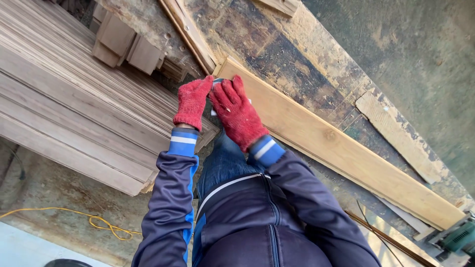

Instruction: Manually sanding a long wooden plank with a small piece of sandpaper held in the hand.

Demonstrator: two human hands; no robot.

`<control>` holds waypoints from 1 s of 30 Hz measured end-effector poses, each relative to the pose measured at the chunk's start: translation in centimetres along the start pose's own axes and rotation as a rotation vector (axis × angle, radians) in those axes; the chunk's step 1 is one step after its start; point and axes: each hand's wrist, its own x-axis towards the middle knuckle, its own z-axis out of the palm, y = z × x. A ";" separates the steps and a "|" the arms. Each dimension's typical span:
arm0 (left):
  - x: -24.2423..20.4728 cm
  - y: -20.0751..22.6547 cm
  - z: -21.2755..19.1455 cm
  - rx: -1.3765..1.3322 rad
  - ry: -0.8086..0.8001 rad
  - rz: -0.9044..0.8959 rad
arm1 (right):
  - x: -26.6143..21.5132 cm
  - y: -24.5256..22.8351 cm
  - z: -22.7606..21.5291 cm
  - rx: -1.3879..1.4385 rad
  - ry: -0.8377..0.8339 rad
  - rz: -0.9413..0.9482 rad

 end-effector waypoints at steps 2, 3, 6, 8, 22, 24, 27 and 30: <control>0.3 -0.2 -0.2 0.012 -0.011 0.000 | -1.9 0.2 -0.7 -0.025 0.012 0.018; 0.3 -0.4 -0.4 0.039 -0.010 0.017 | -3.7 0.4 -1.8 0.009 -0.005 0.035; 0.3 0.6 -0.4 0.058 -0.008 0.011 | -10.1 1.4 -6.6 0.019 -0.086 0.084; -0.1 1.2 -0.4 0.053 -0.004 -0.021 | -13.4 1.3 -9.2 0.003 -0.155 0.119; -1.1 2.0 0.1 -0.003 0.053 0.036 | -0.3 -0.3 -1.4 0.051 0.073 0.111; -0.4 1.1 -0.2 0.012 0.044 0.006 | -5.4 1.1 -3.1 0.070 0.061 0.132; -0.4 2.3 0.0 0.034 0.037 -0.041 | -10.6 1.9 -7.8 0.024 -0.048 0.167; -0.9 3.7 0.1 0.073 0.043 -0.054 | -10.9 2.0 -8.8 -0.045 -0.144 0.184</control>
